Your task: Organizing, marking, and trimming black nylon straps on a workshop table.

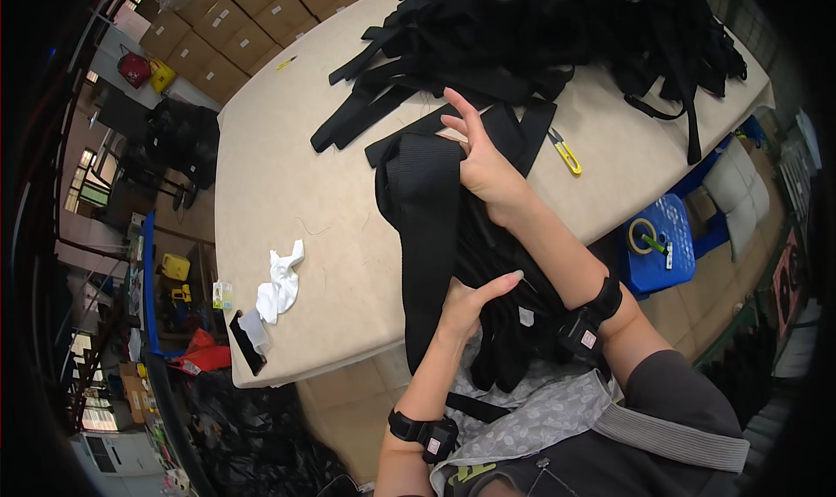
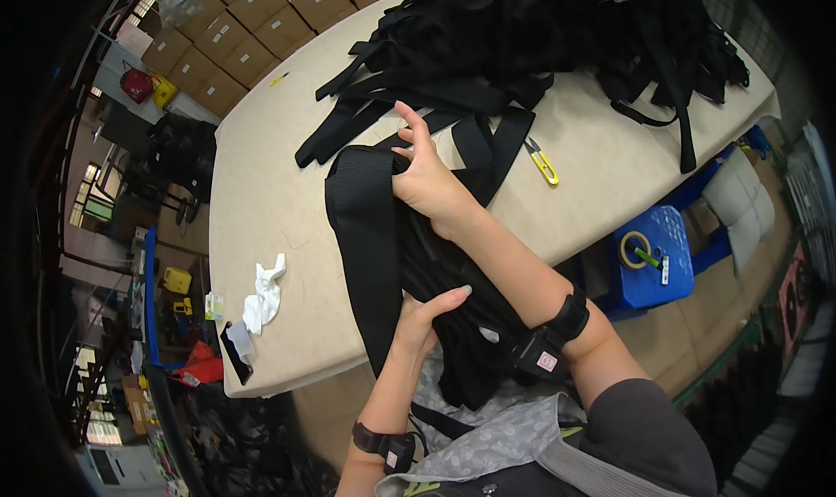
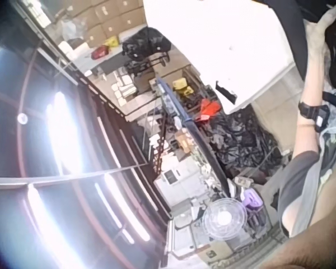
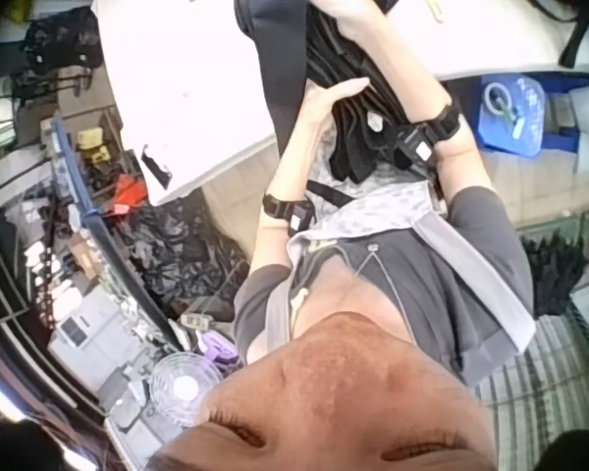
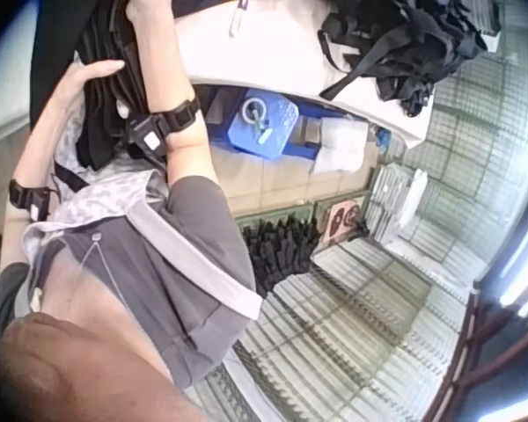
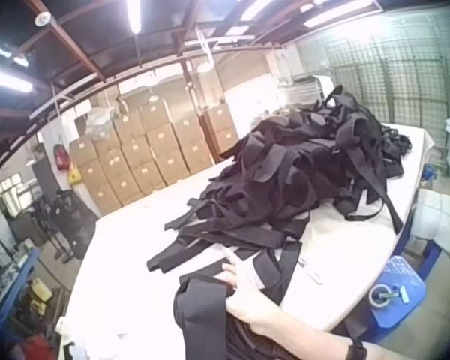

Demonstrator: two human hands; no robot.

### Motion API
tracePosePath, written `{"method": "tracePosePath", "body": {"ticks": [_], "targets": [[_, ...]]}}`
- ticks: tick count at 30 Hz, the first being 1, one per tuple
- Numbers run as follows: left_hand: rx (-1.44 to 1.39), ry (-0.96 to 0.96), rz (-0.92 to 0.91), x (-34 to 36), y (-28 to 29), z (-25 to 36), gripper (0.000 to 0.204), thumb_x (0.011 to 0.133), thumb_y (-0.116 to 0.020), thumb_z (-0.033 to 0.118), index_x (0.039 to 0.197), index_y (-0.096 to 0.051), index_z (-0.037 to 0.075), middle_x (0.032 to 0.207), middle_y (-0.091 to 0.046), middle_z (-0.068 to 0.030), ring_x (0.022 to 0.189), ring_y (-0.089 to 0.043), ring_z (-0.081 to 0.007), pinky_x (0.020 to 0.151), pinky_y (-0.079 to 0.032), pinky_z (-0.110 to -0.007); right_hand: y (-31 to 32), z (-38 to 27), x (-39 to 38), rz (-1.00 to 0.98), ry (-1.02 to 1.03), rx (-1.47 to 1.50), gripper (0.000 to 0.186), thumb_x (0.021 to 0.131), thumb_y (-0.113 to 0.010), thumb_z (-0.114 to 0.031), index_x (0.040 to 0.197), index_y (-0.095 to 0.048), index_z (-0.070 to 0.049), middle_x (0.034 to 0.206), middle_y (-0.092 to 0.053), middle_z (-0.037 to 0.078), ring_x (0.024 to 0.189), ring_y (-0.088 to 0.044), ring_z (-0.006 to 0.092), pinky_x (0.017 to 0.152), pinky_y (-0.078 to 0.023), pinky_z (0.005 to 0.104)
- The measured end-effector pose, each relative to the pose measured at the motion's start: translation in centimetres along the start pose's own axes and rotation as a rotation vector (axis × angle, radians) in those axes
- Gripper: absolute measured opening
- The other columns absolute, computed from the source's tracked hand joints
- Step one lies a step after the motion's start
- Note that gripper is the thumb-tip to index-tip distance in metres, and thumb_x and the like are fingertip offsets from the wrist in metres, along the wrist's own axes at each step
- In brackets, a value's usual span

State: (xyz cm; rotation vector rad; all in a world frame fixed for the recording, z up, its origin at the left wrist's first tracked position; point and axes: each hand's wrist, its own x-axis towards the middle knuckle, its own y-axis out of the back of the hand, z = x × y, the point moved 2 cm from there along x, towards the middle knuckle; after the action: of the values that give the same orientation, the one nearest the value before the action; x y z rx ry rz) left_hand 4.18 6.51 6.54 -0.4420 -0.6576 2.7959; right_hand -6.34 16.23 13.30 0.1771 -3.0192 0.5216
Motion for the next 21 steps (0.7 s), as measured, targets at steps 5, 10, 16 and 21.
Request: {"method": "tracePosePath", "body": {"ticks": [5,10,16,21], "targets": [[-0.086,0.102,0.051,0.2,2.6,1.8,0.05,0.067,-0.069,-0.001,0.114,-0.051,0.0,0.104,-0.058,-0.0091,0.094,-0.059,-0.0173,0.086,-0.047,-0.029,1.9,-0.2,-3.4,-0.336,0.192,-0.431,0.098,0.069,-0.076,-0.037,0.143,-0.017,-0.007,0.145,-0.012,0.017,0.135,-0.017,0.0322,0.104,-0.028,0.0423],[-0.216,-0.005,0.108,0.1,4.2,3.4,0.042,0.069,-0.064,0.003,0.11,-0.054,-0.003,0.101,-0.061,-0.0121,0.092,-0.061,-0.0207,0.085,-0.049,-0.031,4.6,2.9,-8.9,-0.437,-0.093,-0.197,0.087,0.078,-0.07,-0.028,0.142,-0.016,-0.004,0.141,-0.026,0.015,0.129,-0.031,0.026,0.103,-0.03,0.0397],[-0.215,0.004,0.044,-0.2,4.8,3.7,0.043,0.072,-0.059,0.004,0.112,-0.051,-0.008,0.102,-0.06,-0.0191,0.096,-0.061,-0.0293,0.084,-0.051,-0.038,5.5,3.6,-10.5,-0.565,-0.295,-0.126,0.081,0.082,-0.066,-0.023,0.143,-0.016,-0.004,0.131,-0.042,0.017,0.118,-0.046,0.0255,0.098,-0.036,0.0341],[-0.196,0.02,0.018,-0.2,5.0,4.1,0.046,0.071,-0.064,0.001,0.115,-0.05,-0.006,0.108,-0.059,-0.0178,0.102,-0.059,-0.0296,0.086,-0.049,-0.036,5.8,3.1,-10.5,-0.621,-0.195,-0.379,0.077,0.085,-0.062,-0.024,0.144,-0.016,-0.008,0.12,-0.051,0.018,0.106,-0.054,0.025,0.09,-0.041,0.0339]]}}
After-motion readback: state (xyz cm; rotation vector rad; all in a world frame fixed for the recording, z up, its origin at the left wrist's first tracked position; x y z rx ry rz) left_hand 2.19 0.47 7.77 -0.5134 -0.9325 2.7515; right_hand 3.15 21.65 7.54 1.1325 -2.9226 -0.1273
